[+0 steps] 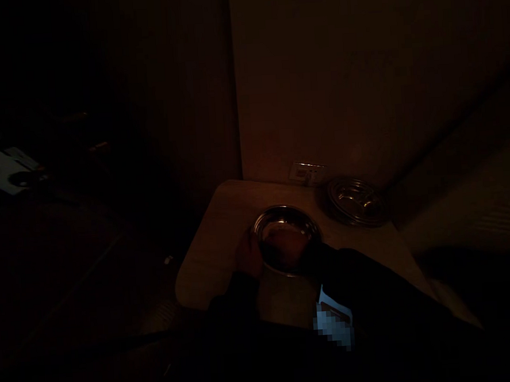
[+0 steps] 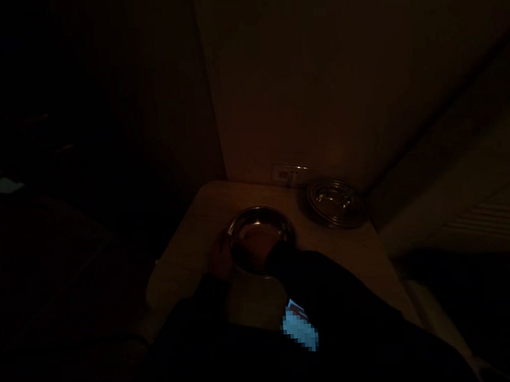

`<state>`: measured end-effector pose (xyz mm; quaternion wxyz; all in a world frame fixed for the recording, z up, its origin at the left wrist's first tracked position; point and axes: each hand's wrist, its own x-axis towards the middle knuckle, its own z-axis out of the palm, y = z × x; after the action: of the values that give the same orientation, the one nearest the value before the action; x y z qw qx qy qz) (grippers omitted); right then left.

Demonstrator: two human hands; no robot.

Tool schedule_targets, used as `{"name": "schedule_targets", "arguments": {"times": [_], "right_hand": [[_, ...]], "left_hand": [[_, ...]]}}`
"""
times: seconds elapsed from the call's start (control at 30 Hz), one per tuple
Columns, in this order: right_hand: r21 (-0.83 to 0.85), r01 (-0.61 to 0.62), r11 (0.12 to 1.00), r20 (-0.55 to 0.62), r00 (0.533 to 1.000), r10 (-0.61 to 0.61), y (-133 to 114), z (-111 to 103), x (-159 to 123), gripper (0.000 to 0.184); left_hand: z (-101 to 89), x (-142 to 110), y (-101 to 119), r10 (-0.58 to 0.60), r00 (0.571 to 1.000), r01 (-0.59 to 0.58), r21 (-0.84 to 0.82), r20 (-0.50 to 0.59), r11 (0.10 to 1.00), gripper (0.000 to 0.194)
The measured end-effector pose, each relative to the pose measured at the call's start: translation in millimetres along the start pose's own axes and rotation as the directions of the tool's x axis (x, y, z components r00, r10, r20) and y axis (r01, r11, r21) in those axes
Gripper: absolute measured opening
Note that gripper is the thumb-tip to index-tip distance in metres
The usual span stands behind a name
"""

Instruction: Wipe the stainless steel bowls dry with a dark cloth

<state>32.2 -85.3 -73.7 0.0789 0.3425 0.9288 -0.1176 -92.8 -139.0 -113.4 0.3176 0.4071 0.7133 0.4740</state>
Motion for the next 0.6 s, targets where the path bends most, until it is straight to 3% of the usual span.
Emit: {"name": "schedule_targets", "arguments": {"times": [0.17, 0.33, 0.43, 0.6], "right_hand": [[-0.025, -0.07, 0.997, -0.073, 0.995, 0.068, -14, 0, 19, 0.041], [-0.011, 0.092, 0.996, 0.108, 0.99, -0.09, 6, -3, -11, 0.033], [0.001, 0.101, 0.995, 0.169, 0.981, -0.1, 15, -6, -22, 0.03], [-0.008, 0.014, 1.0, 0.041, 0.999, -0.014, -5, -3, 0, 0.039]], "left_hand": [[-2.5, 2, -4, 0.0, 1.0, 0.001, 0.01, -0.028, 1.0, 0.04], [-1.0, 0, -1, -0.034, 0.998, 0.035, 0.024, -0.046, 0.999, 0.04], [0.7, -2, 0, -0.016, 1.0, 0.017, 0.02, -0.021, 1.0, 0.04], [0.2, 2, -5, 0.021, 1.0, -0.021, 0.02, -0.013, 1.0, 0.037]]}}
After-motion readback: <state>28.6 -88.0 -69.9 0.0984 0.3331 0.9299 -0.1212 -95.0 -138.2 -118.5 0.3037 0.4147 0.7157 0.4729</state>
